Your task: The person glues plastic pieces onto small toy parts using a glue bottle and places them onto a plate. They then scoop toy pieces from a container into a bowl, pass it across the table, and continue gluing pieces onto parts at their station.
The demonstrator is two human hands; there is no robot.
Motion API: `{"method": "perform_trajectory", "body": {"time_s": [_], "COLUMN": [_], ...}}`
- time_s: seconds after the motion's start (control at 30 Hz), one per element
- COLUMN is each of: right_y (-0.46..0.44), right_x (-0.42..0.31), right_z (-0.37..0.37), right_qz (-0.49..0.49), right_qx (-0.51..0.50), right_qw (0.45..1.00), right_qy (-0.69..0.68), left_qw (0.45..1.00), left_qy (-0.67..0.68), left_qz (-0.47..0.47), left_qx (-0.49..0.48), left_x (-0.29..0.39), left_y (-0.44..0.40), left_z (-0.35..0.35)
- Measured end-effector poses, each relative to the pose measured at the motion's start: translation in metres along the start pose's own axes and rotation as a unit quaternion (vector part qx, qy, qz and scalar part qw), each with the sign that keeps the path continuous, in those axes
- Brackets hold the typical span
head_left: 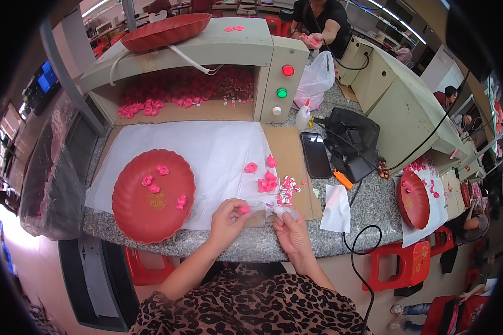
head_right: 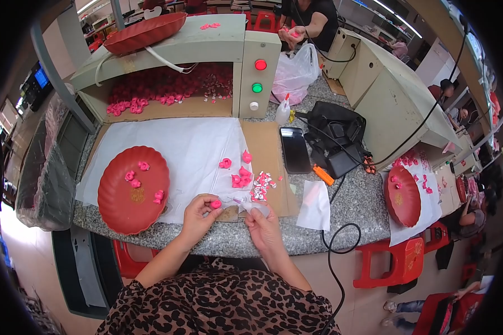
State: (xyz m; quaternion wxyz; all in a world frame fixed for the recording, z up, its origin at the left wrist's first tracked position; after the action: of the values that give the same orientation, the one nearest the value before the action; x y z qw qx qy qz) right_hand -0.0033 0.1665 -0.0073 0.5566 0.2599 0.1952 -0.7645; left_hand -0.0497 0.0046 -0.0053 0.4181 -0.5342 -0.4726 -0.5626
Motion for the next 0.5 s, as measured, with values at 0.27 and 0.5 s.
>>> {"method": "perform_trajectory", "body": {"time_s": [0.27,0.5], "right_y": [0.0009,-0.0003], "right_x": [0.0005,0.0021], "right_z": [0.0048,0.0004], "right_qz": [-0.013,-0.011], "right_qx": [-0.015,-0.006], "right_qw": [1.0,1.0], "right_qy": [-0.019,-0.025], "left_qw": [0.999,0.999], "left_qy": [0.037,0.033], "left_qz": [0.002,0.032], "left_qx": [-0.019,-0.011], "left_x": [-0.0029,-0.0008], "left_y": [0.0001,0.0003], "left_z": [-0.0026,-0.0026]}}
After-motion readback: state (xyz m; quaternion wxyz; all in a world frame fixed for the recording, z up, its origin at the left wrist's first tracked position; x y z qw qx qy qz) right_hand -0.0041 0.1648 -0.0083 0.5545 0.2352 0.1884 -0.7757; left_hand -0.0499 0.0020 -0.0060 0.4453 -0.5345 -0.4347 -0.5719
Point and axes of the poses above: each hand's wrist, its own y-axis away from the middle knuckle, its own z-axis out of the palm, x = y × z, the point moved 3 cm from there along -y, towards the middle knuckle, and after that the axes turned 15 degrees about -z, right-handed, at the moved point
